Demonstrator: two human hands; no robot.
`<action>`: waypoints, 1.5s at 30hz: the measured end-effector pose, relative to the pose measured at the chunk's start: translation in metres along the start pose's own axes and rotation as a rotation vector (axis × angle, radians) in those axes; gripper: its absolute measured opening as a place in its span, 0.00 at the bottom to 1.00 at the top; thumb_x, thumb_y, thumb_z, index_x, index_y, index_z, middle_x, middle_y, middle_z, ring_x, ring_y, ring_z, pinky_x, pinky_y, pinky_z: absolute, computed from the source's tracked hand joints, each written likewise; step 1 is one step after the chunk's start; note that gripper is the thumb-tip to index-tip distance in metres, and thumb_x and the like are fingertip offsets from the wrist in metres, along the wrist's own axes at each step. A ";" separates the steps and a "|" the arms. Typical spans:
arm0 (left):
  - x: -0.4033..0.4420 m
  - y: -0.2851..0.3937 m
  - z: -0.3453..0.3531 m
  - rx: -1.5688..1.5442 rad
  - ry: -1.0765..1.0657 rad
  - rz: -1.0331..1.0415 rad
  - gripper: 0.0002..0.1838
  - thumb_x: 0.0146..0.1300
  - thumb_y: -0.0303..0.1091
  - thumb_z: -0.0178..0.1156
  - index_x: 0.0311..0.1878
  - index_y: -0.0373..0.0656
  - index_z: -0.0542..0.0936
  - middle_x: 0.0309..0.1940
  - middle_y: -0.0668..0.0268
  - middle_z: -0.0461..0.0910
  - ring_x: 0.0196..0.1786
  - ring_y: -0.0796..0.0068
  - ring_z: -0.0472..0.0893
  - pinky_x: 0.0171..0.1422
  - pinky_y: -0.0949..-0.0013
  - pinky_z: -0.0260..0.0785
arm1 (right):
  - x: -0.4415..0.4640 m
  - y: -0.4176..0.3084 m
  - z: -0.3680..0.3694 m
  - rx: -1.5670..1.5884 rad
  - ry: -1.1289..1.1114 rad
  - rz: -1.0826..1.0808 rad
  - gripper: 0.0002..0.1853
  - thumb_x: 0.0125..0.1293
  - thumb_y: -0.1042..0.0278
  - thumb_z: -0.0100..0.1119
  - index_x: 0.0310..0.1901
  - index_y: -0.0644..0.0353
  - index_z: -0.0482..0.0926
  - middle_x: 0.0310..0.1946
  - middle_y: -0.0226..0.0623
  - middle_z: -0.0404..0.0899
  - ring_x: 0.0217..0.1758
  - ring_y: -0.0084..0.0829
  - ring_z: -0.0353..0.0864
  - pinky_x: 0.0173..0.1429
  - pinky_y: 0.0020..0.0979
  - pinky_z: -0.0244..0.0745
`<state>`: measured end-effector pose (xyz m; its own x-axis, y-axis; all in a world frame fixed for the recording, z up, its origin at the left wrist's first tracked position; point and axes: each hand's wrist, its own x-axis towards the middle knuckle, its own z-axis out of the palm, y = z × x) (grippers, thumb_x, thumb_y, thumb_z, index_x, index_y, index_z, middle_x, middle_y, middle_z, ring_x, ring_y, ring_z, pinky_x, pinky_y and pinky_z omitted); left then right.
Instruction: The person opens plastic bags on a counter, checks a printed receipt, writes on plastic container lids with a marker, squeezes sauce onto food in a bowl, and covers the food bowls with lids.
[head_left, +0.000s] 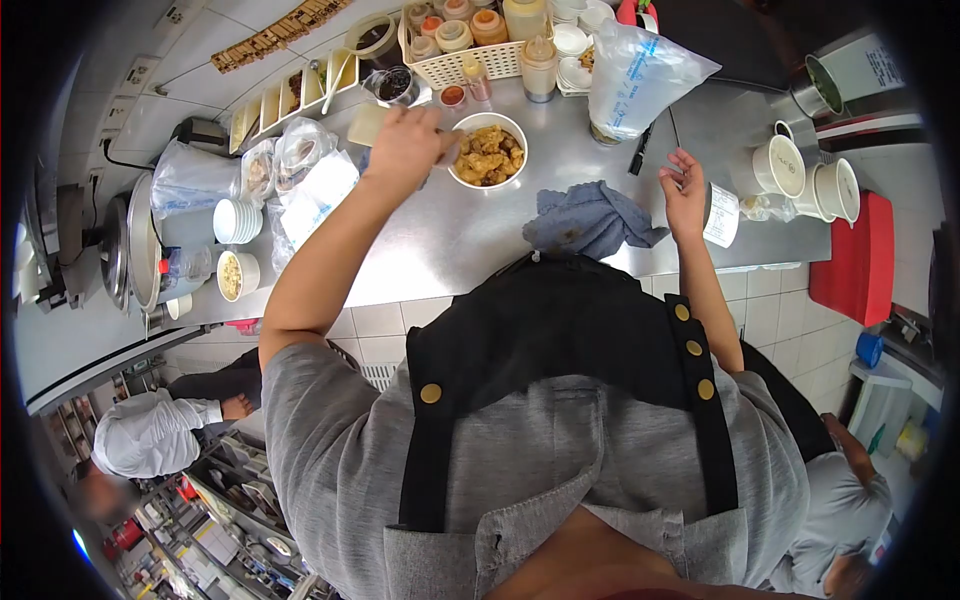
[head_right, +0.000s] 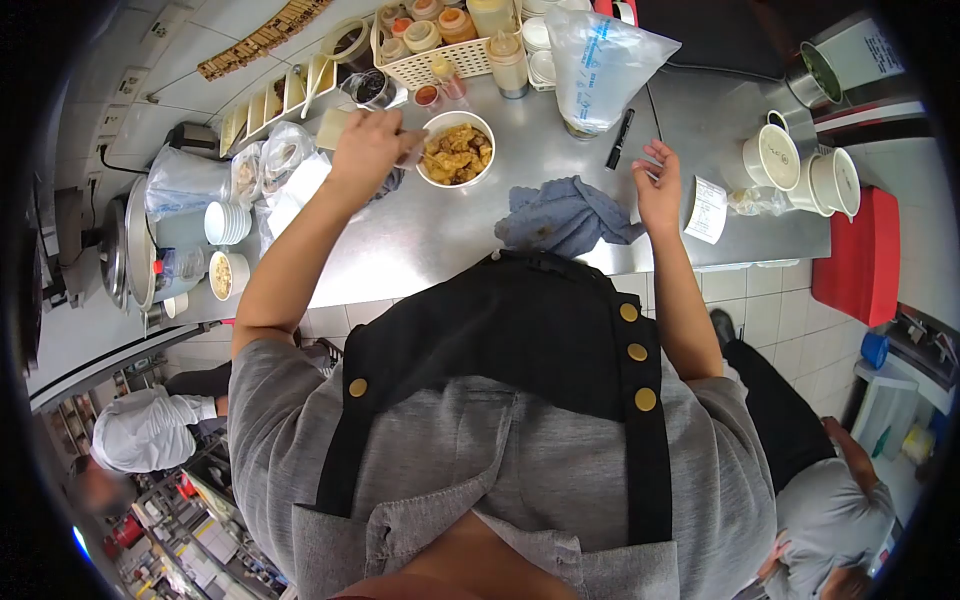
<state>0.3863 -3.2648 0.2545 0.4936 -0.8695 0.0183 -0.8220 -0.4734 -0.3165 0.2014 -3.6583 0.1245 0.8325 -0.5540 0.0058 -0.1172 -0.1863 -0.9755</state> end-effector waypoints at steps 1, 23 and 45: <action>0.000 -0.006 0.002 -0.003 0.015 -0.065 0.21 0.58 0.34 0.59 0.54 0.69 0.84 0.37 0.73 0.74 0.47 0.74 0.78 0.56 0.63 0.65 | -0.001 0.002 0.000 -0.015 -0.004 0.009 0.27 0.65 0.75 0.61 0.66 0.63 0.66 0.60 0.43 0.74 0.53 0.30 0.77 0.57 0.33 0.76; 0.090 -0.006 0.006 -1.167 0.478 -0.400 0.41 0.45 0.36 0.80 0.63 0.46 0.71 0.60 0.58 0.76 0.62 0.61 0.77 0.67 0.61 0.69 | -0.045 -0.025 0.032 -0.517 -0.530 -0.376 0.17 0.51 0.68 0.74 0.44 0.51 0.83 0.47 0.32 0.77 0.56 0.36 0.74 0.59 0.39 0.70; 0.069 0.166 -0.004 -1.280 0.349 0.138 0.28 0.61 0.28 0.66 0.66 0.50 0.76 0.65 0.54 0.73 0.68 0.54 0.72 0.68 0.62 0.67 | -0.069 -0.063 0.045 0.997 -0.480 0.579 0.22 0.80 0.55 0.42 0.71 0.43 0.58 0.62 0.32 0.72 0.61 0.29 0.78 0.60 0.39 0.79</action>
<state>0.2829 -3.4040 0.2067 0.4452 -0.8201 0.3594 -0.6394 -0.0102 0.7688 0.1756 -3.5713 0.1756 0.9336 0.0413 -0.3559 -0.2453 0.7979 -0.5507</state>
